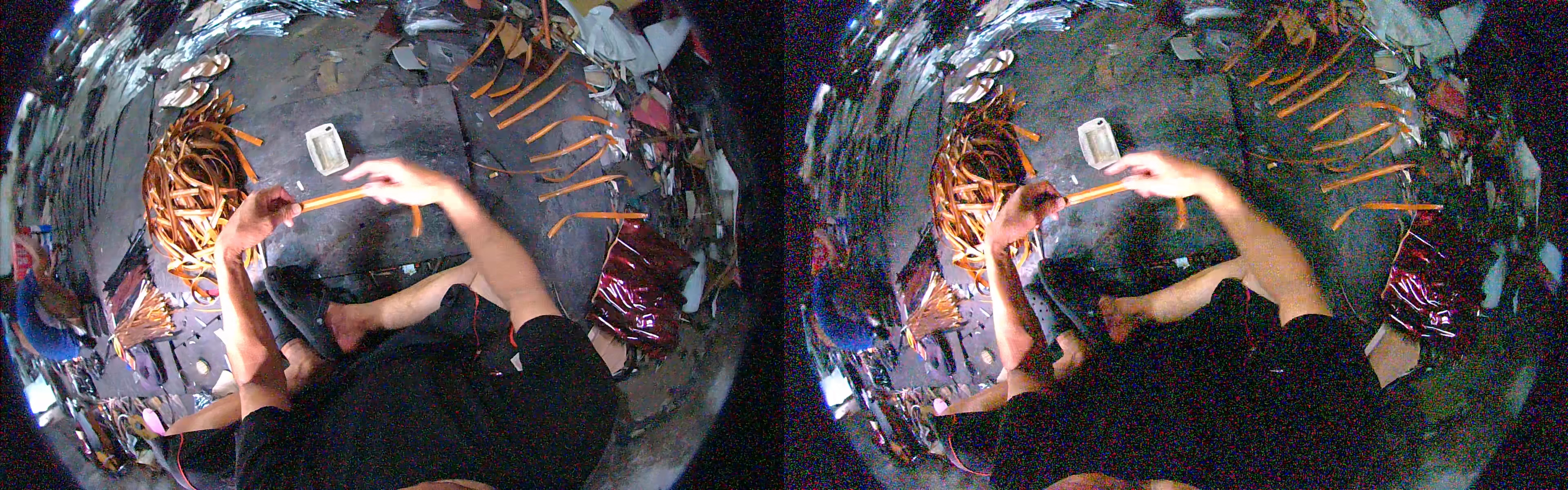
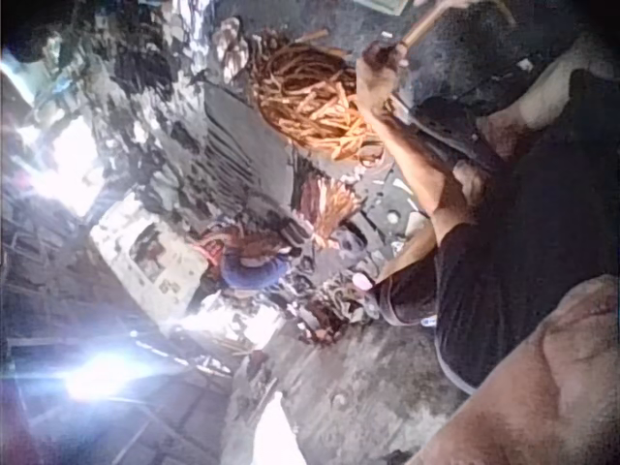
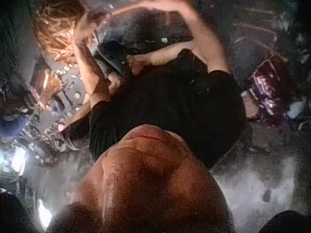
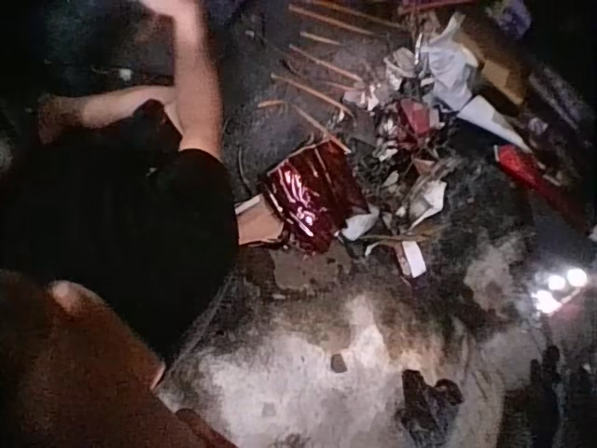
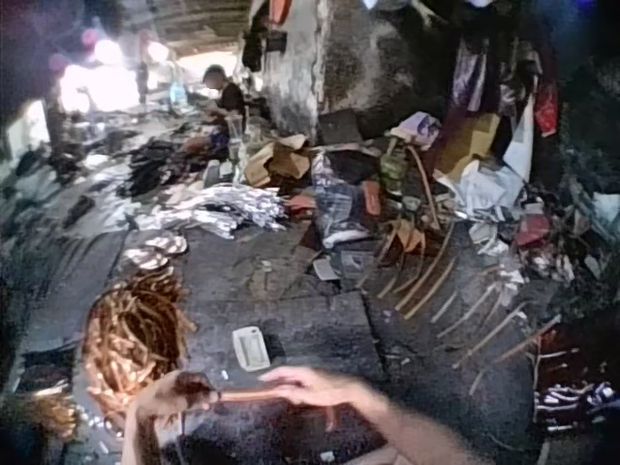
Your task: The person sits on the floor and repeatedly picks up orange strips of material, measures them against a white plastic guide, and cuts them to length using a knife. The cut pieces are placed in a pile on the floor.
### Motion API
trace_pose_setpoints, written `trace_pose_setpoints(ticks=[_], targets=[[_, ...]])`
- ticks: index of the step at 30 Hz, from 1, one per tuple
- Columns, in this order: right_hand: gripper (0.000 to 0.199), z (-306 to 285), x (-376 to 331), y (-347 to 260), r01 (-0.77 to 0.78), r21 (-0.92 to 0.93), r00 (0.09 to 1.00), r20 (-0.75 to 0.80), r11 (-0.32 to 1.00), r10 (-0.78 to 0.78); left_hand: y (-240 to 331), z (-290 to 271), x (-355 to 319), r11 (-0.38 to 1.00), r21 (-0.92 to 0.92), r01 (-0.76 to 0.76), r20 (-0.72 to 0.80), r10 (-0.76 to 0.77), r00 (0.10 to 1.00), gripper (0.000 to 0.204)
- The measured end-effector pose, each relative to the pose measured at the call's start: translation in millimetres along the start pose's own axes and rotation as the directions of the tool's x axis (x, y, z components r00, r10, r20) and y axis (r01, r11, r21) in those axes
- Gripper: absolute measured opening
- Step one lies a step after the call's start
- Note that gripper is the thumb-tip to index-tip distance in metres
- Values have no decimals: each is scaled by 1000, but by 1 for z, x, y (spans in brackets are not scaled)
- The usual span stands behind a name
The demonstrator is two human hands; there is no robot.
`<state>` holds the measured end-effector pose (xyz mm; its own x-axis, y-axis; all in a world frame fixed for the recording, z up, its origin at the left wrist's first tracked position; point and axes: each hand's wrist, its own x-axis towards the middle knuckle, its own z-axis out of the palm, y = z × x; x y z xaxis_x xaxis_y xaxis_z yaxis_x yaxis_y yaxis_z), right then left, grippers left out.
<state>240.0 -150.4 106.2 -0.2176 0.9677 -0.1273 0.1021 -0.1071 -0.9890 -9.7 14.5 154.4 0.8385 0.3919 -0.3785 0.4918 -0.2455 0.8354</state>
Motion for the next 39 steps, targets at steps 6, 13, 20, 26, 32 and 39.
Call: trace_pose_setpoints(ticks=[6, 13, 20, 26, 32, 39], targets=[[37, -91, -27, 30, -361, -391, 901, -381, 846, 209, -83, 55, 54, 933, -358, -17, -33, 6, 999, 18], [50, -36, 26, 42, -272, -815, 754, -511, 511, -413, -70, 110, 85, 998, 62, 8, -209, 5, 978, 14], [71, 12, 83, 42, -322, -863, 884, -421, 390, -203, -99, 119, 87, 983, 101, -150, -288, 173, 942, 18], [57, 14, 80, 31, -272, -857, 876, -409, 437, -256, -96, 121, 80, 902, 402, -157, -336, 305, 891, 23], [20, 3, 48, 54, -203, -695, 674, -610, 690, -416, -72, 129, 68, 857, 499, -128, -383, 351, 855, 31], [50, -61, -73, 54, -351, 197, 598, -705, 915, 381, -75, 119, 67, 886, 426, -181, -361, 350, 865, 35]])
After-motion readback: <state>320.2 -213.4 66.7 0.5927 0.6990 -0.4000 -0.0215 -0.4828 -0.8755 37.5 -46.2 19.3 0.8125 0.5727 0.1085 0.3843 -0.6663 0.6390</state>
